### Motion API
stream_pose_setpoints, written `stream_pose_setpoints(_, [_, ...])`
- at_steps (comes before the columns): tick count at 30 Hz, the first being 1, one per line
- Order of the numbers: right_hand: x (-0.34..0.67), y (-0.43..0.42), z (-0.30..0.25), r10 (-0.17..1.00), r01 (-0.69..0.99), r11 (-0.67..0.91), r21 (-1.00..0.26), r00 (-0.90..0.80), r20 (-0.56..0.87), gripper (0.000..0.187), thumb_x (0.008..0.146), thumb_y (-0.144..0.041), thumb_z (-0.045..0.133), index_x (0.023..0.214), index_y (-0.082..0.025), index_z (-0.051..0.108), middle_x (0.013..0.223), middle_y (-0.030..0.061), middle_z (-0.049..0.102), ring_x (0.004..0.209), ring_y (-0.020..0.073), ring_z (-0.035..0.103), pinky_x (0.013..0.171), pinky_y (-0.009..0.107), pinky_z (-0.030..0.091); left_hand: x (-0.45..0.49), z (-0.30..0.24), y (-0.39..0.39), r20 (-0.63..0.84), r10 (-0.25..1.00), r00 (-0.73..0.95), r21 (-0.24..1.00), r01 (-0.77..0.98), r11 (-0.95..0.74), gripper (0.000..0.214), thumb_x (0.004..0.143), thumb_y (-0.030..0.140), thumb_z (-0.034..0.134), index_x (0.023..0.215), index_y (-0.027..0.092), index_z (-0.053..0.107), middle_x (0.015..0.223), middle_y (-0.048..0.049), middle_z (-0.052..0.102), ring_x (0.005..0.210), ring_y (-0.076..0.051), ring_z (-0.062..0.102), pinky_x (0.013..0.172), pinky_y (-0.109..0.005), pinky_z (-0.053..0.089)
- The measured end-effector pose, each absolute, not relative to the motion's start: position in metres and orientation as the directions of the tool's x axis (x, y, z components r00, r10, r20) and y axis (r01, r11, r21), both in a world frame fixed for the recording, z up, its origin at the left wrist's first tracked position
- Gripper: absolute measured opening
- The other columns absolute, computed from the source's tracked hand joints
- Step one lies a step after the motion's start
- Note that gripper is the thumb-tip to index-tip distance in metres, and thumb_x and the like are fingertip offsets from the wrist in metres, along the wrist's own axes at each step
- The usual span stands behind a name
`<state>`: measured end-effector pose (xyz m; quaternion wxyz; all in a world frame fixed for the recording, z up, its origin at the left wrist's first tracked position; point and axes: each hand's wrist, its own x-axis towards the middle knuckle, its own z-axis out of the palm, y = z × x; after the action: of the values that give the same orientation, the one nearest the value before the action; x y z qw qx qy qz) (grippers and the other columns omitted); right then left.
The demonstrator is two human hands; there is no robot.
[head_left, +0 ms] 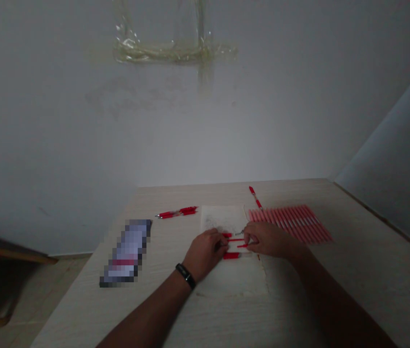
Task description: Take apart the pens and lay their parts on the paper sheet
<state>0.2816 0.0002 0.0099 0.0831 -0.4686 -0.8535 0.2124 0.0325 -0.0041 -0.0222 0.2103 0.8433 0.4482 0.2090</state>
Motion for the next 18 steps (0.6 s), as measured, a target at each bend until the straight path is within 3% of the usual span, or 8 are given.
stream_pose_setpoints(13, [0.283,0.002,0.014,0.855,0.759,0.465,-0.456,-0.519,0.008,0.005,0.086,-0.022,0.061,0.086,-0.018,0.063,0.083,0.003,0.065,0.077,0.0159,0.058,0.066,0.025,0.035,0.034,-0.012,-0.006,0.199,0.835,0.513,0.552,0.645,-0.528,0.013,0.091,0.025,0.057,0.085,0.021,0.067,0.088,-0.0032,0.066,0.081,-0.017,0.06,0.073,-0.027,0.044])
stream_pose_setpoints(18, [0.297,0.009,0.018,0.9,0.804,0.414,-0.426,-0.43,0.064,0.009,0.088,-0.023,0.058,0.081,-0.018,0.059,0.074,0.0006,0.06,0.067,0.0137,0.053,0.061,0.024,0.031,0.018,-0.003,0.006,0.247,0.883,0.399,0.59,0.661,-0.464,0.016,0.093,0.026,0.054,0.086,0.019,0.066,0.086,-0.0037,0.067,0.076,-0.017,0.06,0.068,-0.027,0.041])
